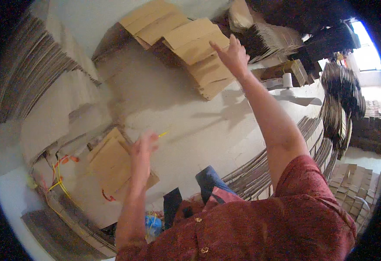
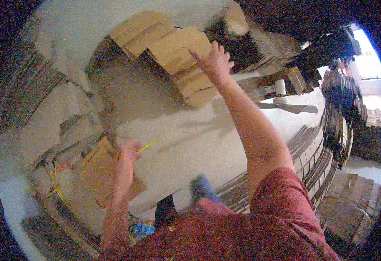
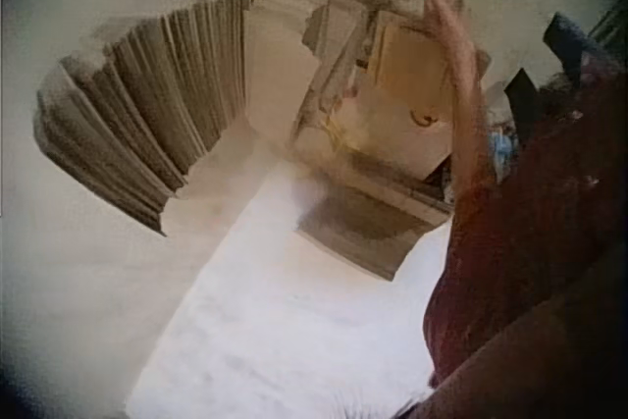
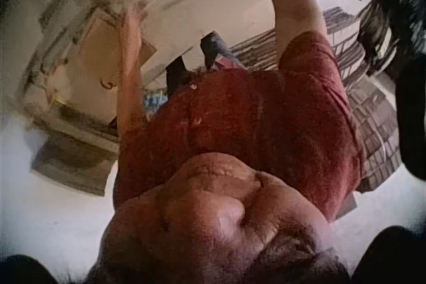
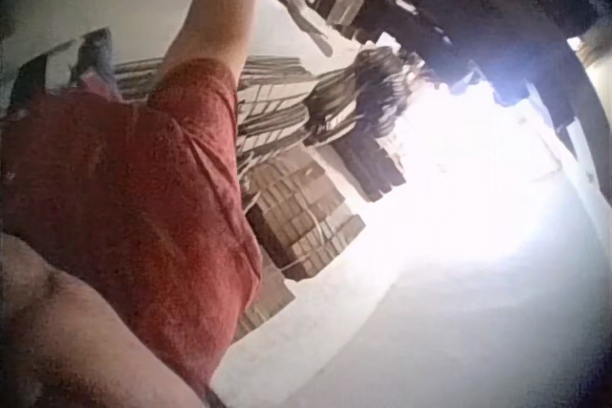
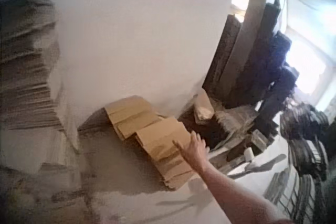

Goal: The person gathers flat cardboard pieces, stacks them, and ties the stack with a yellow plastic strap. They repeat this process to create multiple bundles, then place the finished bundles on the floor.

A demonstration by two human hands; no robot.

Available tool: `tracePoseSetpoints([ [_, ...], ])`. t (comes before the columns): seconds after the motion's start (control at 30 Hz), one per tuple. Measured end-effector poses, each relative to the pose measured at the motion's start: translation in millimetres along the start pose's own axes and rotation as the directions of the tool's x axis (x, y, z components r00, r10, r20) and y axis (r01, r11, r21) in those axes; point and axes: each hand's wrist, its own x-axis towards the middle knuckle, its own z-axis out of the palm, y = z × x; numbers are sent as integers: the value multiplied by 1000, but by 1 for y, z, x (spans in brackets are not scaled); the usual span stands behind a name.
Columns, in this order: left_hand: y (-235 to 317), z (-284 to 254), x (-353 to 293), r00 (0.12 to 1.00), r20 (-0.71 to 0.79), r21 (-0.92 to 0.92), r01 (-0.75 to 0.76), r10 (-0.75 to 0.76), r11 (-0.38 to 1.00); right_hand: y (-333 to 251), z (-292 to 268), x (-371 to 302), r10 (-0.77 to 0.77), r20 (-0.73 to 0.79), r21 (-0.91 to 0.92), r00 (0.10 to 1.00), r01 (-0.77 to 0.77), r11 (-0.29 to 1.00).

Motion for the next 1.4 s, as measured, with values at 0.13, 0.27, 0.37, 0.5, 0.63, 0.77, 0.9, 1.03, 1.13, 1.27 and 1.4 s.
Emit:
tracePoseSetpoints([
  [0.13, -19, 79, 123, 966, 167, -208, 229, -196, 951, 8, 9, 52, 169, 153, -95, 974, -156, 983],
  [0.27, -78, 120, 214, 904, 356, -458, 388, -235, 800, 24, 45, 49, 114, 355, -131, 928, -71, 989],
  [0.37, -87, 158, 229, 914, 396, -579, 320, -85, 750, 57, 58, 58, 1, 385, 64, 923, -28, 998],
  [0.5, -59, 187, 208, 957, 289, -419, 121, 5, 900, 66, 57, 57, -32, 360, 142, 932, -21, 990],
  [0.63, -59, 185, 223, 931, 292, -621, 359, -220, 696, 68, 67, 60, -56, 327, 170, 943, -1, 986],
  [0.77, -52, 201, 209, 961, 103, -622, 262, -255, 738, 77, 72, 56, -36, 284, 174, 958, -14, 985],
  [0.9, -77, 200, 214, 995, 92, -605, 87, -39, 791, 86, 75, 51, -67, 254, 249, 965, 2, 969],
  [1.03, -116, 198, 239, 994, -67, -404, -104, 84, 909, 98, 80, 56, -99, 181, 399, 979, 19, 917],
  [1.13, -96, 204, 227, 994, -75, -144, -84, 74, 986, 125, 87, 60, -124, 225, 590, 966, -34, 807],
  [1.27, -43, 212, 196, 991, -123, -292, -78, 43, 953, 114, 61, 44, -117, 338, 716, 934, -175, 675],
  [1.4, -43, 211, 196, 989, -54, -513, -145, 137, 846, 118, 49, 33, -184, 332, 780, 925, -160, 605],
])
